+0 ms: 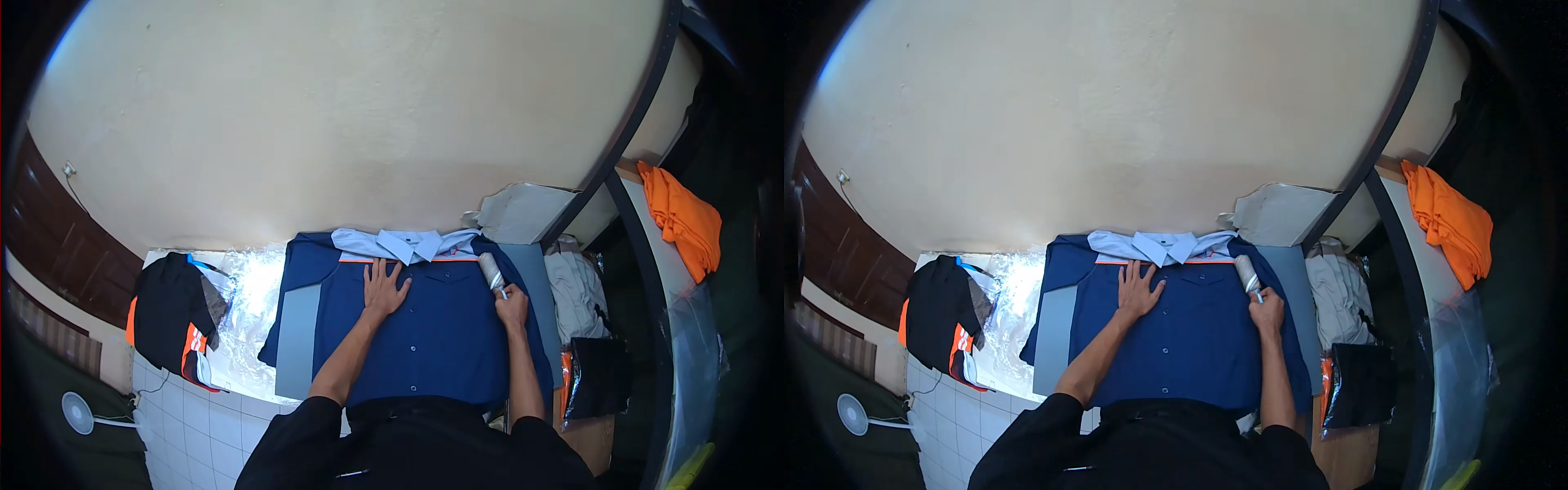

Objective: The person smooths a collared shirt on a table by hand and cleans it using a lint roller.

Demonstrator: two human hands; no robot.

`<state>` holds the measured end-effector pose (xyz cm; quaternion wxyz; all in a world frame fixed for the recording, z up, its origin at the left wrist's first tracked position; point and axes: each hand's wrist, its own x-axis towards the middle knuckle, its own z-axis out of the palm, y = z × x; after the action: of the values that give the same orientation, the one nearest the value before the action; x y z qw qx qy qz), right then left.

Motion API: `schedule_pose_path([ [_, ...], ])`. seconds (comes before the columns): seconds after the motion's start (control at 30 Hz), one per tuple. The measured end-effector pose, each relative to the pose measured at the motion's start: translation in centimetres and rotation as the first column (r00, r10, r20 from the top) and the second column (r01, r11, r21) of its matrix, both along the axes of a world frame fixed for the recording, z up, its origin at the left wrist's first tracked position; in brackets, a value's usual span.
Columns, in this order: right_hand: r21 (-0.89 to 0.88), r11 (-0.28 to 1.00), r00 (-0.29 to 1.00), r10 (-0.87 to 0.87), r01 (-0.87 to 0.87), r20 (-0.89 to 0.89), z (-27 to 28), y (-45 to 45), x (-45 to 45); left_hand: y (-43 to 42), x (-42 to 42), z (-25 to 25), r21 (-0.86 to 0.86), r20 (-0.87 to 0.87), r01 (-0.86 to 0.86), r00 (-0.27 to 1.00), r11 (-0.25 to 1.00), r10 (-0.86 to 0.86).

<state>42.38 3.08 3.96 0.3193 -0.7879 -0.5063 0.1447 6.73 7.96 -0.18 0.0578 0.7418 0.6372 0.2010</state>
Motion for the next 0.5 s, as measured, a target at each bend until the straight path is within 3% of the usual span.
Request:
schedule_pose_path([
  [0.13, 0.023, 0.999, 0.997, -0.045, 0.046, -0.062, 0.1, 1.4, 2.1, 0.3, 0.1, 0.5, -0.063, -0.028, -0.009, 1.0, 0.998, 0.007],
  [0.23, 0.055, 0.991, 0.99, -0.116, 0.12, -0.078, 0.2, 2.4, 2.8, 1.2, 0.7, 1.5, -0.222, -0.035, -0.06, 0.998, 0.973, 0.053],
  [0.33, 0.077, 0.995, 0.994, 0.066, -0.06, -0.083, 2.1, 0.5, 0.5, 1.6, 0.7, 1.3, -0.188, -0.011, -0.053, 0.999, 0.981, 0.052],
  [0.4, -0.018, 0.984, 0.984, 0.176, -0.176, 0.019, 2.4, -0.2, -1.4, 1.6, 0.9, 1.7, -0.203, -0.023, -0.061, 0.998, 0.977, 0.057],
  [0.5, -0.093, 0.981, 0.985, 0.172, -0.17, 0.018, 3.1, -0.5, -4.1, 1.6, 1.5, 2.5, -0.249, -0.056, -0.102, 0.994, 0.963, 0.091],
])
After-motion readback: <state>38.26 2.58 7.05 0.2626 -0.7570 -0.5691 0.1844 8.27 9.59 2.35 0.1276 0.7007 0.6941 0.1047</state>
